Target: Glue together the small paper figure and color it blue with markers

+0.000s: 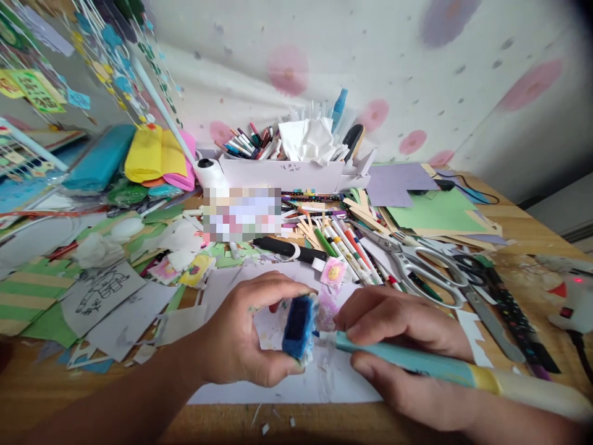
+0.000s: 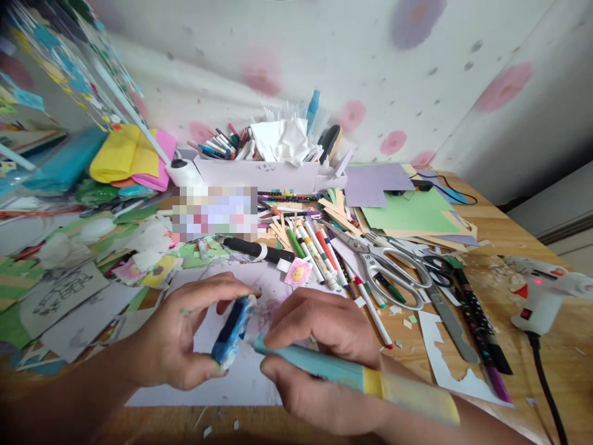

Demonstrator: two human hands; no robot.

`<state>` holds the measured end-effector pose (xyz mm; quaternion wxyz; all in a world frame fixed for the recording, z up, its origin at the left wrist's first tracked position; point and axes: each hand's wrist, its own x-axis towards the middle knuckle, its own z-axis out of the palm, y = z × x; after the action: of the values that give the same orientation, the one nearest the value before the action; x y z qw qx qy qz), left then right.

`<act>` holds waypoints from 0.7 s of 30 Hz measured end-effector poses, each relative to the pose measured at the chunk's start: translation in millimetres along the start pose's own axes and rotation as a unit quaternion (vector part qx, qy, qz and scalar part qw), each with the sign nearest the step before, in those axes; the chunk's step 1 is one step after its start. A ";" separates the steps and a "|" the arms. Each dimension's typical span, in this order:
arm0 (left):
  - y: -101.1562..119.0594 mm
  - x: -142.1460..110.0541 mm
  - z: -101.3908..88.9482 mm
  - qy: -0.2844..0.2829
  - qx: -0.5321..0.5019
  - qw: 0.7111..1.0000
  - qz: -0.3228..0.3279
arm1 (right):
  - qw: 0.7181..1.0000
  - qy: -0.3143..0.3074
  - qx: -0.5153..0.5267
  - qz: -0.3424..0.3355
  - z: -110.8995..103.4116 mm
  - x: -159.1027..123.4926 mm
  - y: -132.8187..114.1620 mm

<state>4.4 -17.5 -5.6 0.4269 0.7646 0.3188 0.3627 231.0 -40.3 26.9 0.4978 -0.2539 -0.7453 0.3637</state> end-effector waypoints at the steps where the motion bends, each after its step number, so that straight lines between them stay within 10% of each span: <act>1: 0.3 0.0 0.2 -0.003 0.000 1.000 -0.006 | 1.000 -0.004 0.002 -0.001 -0.3 0.1 0.0; 21: -0.7 -1.5 3.1 -0.016 -0.103 0.992 -0.066 | 1.000 -0.009 0.023 -0.013 2.8 -1.1 1.2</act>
<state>6.1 -19.7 -7.9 0.5313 0.6993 0.3229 0.3527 228.8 -41.2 24.6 0.5013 -0.2290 -0.7445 0.3769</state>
